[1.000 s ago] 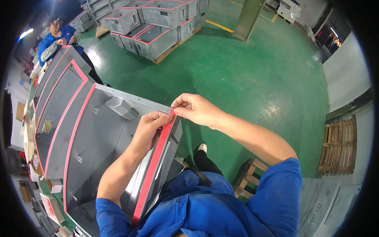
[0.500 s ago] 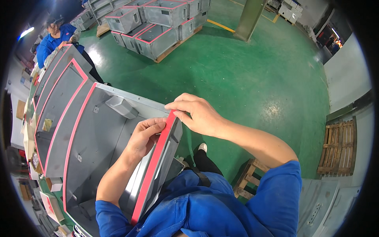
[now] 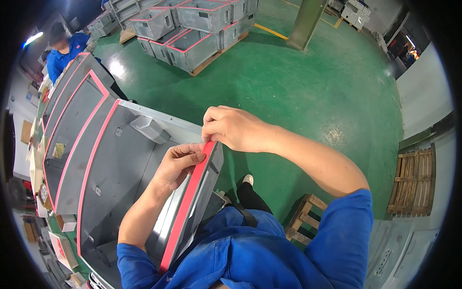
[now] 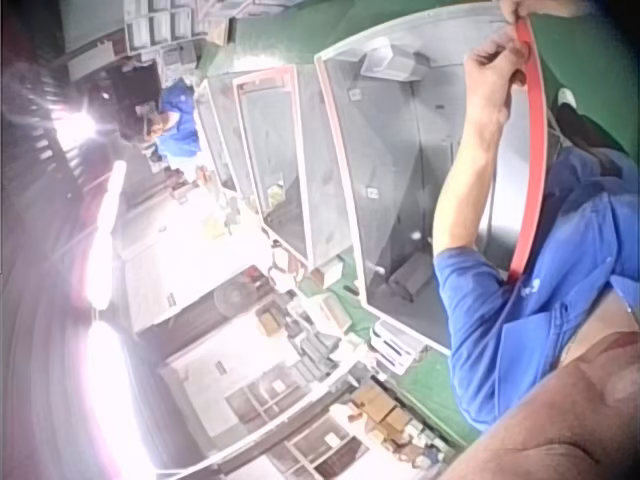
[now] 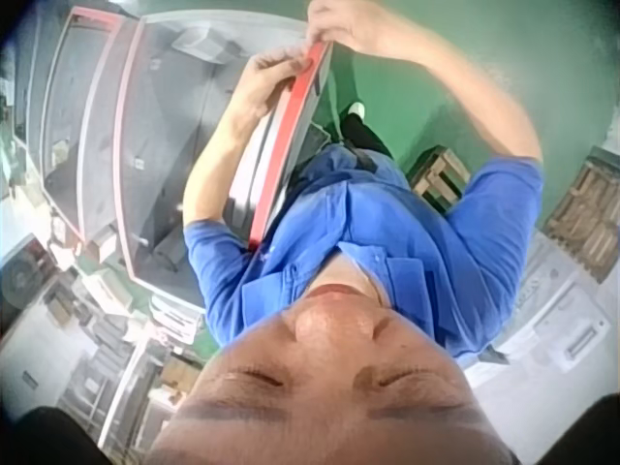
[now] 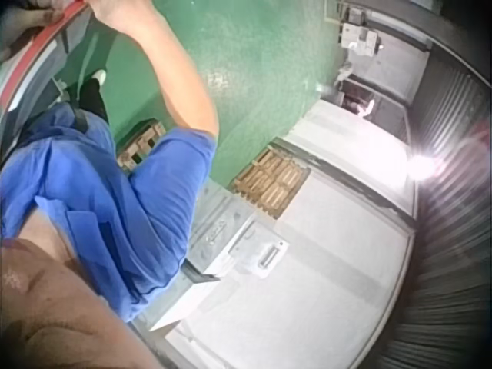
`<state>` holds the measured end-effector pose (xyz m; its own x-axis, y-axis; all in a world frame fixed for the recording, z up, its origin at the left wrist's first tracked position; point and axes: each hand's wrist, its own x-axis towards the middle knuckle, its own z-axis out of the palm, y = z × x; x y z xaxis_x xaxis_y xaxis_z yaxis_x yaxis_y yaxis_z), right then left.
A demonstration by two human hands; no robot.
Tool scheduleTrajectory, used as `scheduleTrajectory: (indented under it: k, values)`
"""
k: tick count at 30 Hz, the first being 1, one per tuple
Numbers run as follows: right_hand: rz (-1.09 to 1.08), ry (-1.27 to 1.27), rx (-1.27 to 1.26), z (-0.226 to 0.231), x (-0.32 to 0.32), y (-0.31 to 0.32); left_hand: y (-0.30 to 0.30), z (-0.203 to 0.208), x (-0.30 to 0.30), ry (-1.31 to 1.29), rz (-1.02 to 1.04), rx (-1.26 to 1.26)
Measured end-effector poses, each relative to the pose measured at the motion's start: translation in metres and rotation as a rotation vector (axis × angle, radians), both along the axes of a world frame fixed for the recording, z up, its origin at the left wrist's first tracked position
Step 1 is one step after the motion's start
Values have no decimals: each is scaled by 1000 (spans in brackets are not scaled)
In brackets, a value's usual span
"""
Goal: Apply red protective adhesive tape to the edges of metal cabinet frames on a production line.
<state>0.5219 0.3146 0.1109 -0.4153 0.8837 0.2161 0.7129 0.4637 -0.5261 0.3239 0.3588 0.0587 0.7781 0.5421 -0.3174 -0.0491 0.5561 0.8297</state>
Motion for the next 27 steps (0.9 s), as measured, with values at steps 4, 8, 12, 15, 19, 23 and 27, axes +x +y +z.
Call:
scheduleTrajectory:
  k: [4, 8, 12, 15, 19, 23, 27]
  values:
    - [17, -8, -46, 4, 0, 2, 0, 6, 1, 46, -4, 45]
    - [11, 80, -210, 7, 2, 7, 2, 12, 3, 110, -21, 106]
    - [1, 101, -233, 7, 1, 8, 2, 12, 6, 101, -21, 121]
    - [9, 105, -229, 6, 1, 8, 0, 7, 7, 62, 13, 108]
    - [34, 90, -253, 5, 4, 12, -3, 5, 9, 53, 36, 119]
    - [30, 101, -348, 9, 4, 17, -7, 3, 9, 32, 75, 130]
    - [15, -27, -311, 14, -1, 17, -8, 1, 10, 23, 92, 100]
